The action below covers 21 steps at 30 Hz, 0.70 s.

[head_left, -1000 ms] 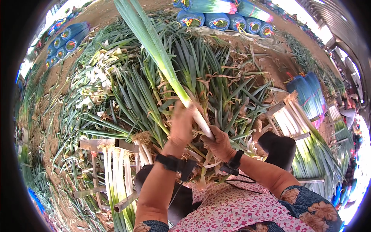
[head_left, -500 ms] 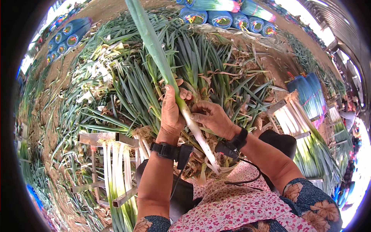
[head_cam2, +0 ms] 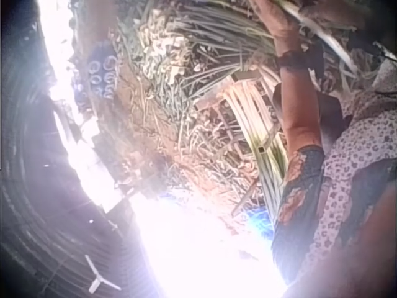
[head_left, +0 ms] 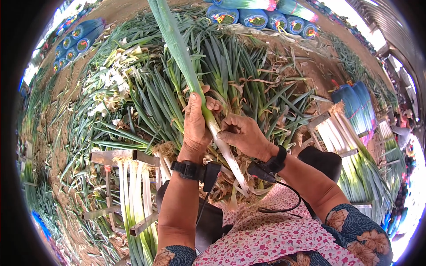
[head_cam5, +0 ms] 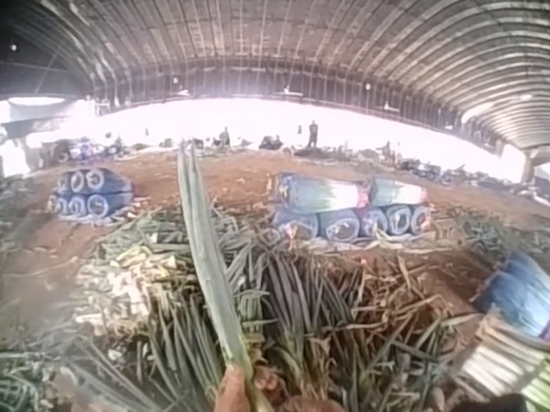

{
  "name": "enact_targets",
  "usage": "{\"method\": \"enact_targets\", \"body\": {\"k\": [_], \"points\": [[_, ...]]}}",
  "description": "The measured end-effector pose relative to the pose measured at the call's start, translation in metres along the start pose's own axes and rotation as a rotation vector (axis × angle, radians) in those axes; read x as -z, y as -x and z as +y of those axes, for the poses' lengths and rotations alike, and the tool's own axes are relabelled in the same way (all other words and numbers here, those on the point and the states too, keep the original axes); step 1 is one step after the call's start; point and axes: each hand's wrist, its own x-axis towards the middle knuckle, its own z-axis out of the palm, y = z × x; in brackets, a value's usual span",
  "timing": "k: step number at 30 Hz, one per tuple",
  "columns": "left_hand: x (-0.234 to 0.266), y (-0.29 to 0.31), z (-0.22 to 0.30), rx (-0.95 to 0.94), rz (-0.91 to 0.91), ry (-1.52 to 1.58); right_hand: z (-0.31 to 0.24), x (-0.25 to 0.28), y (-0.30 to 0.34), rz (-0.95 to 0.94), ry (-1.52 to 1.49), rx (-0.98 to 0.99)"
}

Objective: The recorder is peeling the outer layers off leeks and trimming them in an agricultural processing facility.

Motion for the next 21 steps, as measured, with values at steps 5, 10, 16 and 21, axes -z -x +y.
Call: {"method": "enact_targets", "body": {"k": [5, 10, 16, 21], "points": [[0.002, -0.01, 0.01, -0.033, 0.114, -0.058, 0.018, -0.002, 0.009, 0.06, -0.514, 0.084], [0.02, -0.016, 0.027, -0.177, 0.217, -0.107, 0.038, 0.028, 0.043, -0.103, -0.586, -0.154], [0.026, -0.017, 0.053, -0.292, 0.36, -0.152, 0.128, 0.052, 0.136, -0.508, 0.611, -0.228], [0.047, -0.017, 0.084, -0.4, 0.578, -0.187, 0.213, 0.083, 0.21, -0.797, 1.184, -0.574]]}}
